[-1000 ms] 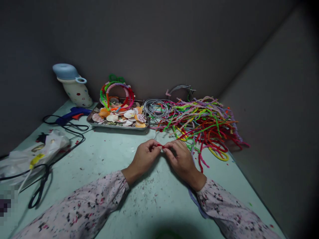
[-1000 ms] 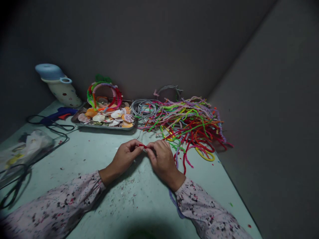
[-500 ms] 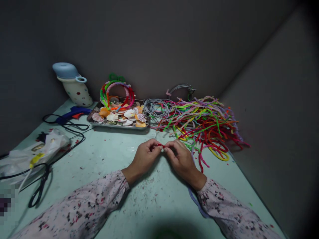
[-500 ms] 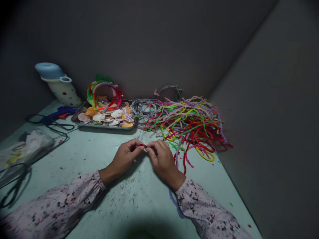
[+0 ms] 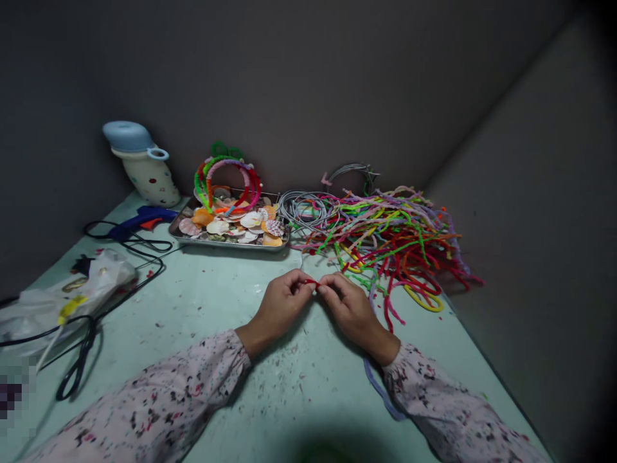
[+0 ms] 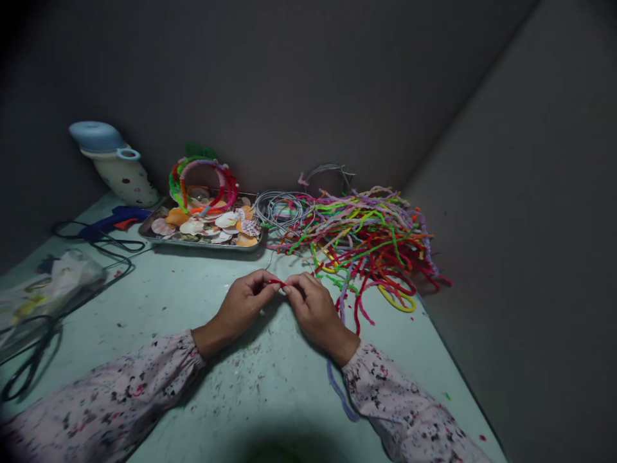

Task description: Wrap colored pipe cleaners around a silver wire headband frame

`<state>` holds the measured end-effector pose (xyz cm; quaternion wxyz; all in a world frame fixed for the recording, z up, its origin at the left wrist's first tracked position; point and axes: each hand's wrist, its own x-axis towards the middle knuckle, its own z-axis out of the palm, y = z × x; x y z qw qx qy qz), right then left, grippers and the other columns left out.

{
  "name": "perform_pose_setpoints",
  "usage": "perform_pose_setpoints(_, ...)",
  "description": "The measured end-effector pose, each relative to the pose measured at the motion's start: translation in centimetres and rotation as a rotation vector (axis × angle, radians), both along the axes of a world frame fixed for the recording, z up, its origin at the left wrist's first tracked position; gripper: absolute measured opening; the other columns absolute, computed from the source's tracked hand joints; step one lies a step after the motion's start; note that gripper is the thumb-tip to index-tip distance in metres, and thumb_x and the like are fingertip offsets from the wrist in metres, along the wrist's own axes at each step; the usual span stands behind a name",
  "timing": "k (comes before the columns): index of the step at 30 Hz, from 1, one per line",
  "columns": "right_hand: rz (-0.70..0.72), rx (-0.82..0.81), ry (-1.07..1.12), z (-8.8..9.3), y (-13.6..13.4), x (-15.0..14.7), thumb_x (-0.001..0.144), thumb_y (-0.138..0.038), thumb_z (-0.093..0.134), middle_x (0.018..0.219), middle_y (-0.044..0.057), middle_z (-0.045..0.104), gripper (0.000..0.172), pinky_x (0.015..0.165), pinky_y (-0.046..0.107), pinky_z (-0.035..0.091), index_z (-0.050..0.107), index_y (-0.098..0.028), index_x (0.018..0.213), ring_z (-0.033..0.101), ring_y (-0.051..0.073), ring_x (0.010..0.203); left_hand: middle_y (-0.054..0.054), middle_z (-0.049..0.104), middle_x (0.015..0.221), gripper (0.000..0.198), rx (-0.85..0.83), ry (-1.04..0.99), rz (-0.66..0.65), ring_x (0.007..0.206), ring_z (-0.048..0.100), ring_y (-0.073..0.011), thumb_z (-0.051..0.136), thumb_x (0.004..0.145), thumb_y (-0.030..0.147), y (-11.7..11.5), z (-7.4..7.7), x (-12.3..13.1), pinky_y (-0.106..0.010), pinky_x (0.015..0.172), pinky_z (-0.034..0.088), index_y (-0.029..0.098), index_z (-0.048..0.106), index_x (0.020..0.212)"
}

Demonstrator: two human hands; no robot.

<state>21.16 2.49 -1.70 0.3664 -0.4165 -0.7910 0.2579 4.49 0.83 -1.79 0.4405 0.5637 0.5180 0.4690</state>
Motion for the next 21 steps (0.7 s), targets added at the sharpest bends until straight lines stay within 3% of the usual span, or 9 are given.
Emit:
perform_pose_setpoints(7, -0.045, 0.031, 0.016, 0.13, 0.10, -0.08, 0.092, -0.026, 0.053, 0.084, 0.003, 0.062, 0.011, 0.075, 0.032, 0.043, 0.062, -0.021, 0.090, 0.057, 0.018, 0.081, -0.001, 0.064, 0.075, 0.018, 0.006, -0.031, -0.006, 0.065, 0.053, -0.0126, 0.058, 0.083, 0.030, -0.01, 0.22, 0.07, -0.022, 0.060, 0.039, 0.015, 0.067, 0.085)
perform_pose_setpoints(11, -0.031, 0.017, 0.029, 0.04, 0.15, 0.01, 0.092, -0.026, 0.052, 0.085, 0.003, 0.062, 0.012, 0.075, 0.032, 0.044, 0.062, -0.021, 0.090, 0.058, 0.018, 0.081, -0.003, 0.067, 0.082, 0.022, 0.012, -0.031, -0.092, 0.072, 0.055, -0.0138, 0.054, 0.086, 0.030, -0.08, 0.53, 0.16, -0.023, 0.065, 0.041, 0.016, 0.070, 0.091)
perform_pose_setpoints(21, -0.060, 0.105, 0.049, 0.00, 0.03, 0.04, 0.089, -0.021, 0.056, 0.096, 0.005, 0.065, 0.014, 0.085, 0.036, 0.045, 0.062, -0.021, 0.102, 0.058, 0.020, 0.095, 0.002, 0.056, 0.066, 0.021, -0.048, -0.185, -0.044, 0.059, 0.046, -0.0103, 0.056, 0.086, 0.033, 0.29, 0.47, -0.21, -0.022, 0.056, 0.035, 0.015, 0.066, 0.086)
